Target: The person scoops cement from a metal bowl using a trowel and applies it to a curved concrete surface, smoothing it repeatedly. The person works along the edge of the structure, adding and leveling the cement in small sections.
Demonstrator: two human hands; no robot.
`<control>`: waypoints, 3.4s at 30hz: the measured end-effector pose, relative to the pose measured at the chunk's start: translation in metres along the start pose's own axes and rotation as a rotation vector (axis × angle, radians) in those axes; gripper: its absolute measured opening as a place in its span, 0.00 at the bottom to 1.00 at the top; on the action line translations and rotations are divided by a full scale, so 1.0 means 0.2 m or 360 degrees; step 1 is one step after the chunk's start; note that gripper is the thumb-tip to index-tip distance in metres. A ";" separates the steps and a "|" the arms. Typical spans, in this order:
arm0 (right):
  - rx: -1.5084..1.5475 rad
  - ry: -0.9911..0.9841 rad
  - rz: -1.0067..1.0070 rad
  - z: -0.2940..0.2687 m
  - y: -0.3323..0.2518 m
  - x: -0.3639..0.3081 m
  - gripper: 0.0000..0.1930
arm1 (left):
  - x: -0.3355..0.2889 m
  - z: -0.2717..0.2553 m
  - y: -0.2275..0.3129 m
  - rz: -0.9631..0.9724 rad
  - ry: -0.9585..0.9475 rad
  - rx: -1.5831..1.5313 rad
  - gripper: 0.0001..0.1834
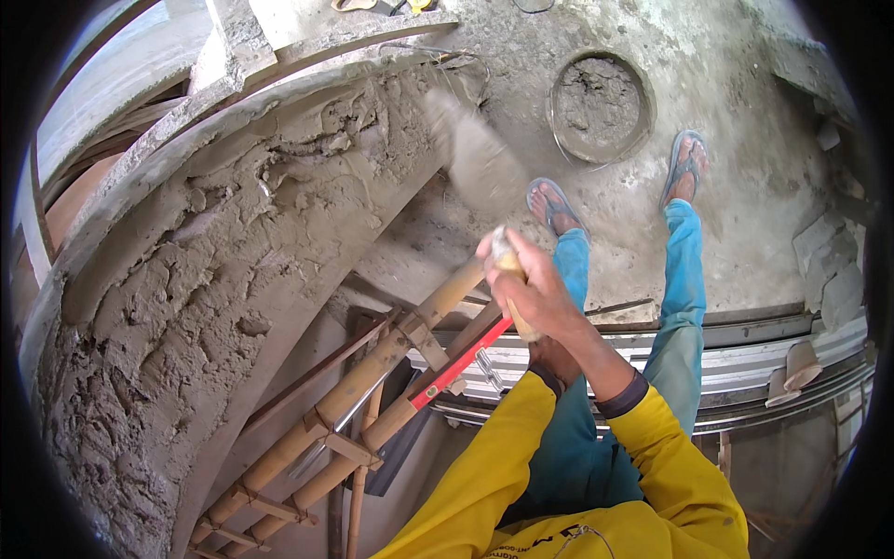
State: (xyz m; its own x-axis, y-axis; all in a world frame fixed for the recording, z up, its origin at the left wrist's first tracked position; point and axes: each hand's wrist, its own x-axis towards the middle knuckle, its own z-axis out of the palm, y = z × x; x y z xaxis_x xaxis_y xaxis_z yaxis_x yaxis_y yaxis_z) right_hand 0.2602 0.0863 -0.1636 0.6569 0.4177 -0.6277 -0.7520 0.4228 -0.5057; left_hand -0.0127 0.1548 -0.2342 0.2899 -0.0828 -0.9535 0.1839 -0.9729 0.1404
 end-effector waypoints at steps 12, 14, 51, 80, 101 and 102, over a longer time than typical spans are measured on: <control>-0.0726 0.0514 -0.0438 0.27 0.19 0.41 0.15 | 0.03 0.04 -0.05 0.0033 0.0020 -0.0282 0.33; -0.0633 0.0545 -0.0407 0.25 0.17 0.35 0.16 | 0.03 0.05 -0.06 0.0023 0.0023 -0.0357 0.34; -0.1102 0.0738 -0.0434 0.10 0.18 0.52 0.15 | -0.03 -0.18 0.06 0.0012 -0.0071 -0.0029 0.37; -0.2073 0.0928 0.0434 -1.28 0.34 0.79 0.12 | -0.14 -0.29 0.19 -0.0071 0.0141 -0.0140 0.29; -0.2908 0.0532 0.0445 -1.20 -0.05 0.54 0.11 | -0.14 -0.23 0.18 -0.0034 0.0366 -0.0041 0.30; -0.2919 0.0522 0.0461 -1.19 -0.03 0.57 0.11 | -0.14 -0.26 0.19 -0.0060 0.0279 -0.0076 0.29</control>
State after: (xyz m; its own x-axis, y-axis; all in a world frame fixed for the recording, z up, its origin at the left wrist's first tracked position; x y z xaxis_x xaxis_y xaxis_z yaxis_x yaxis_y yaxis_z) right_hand 0.3277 -0.0596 -0.3731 0.6478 0.0658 -0.7589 -0.0867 -0.9834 -0.1593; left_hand 0.0347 0.1305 -0.1886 0.4403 -0.0033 -0.8979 0.2410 -0.9629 0.1218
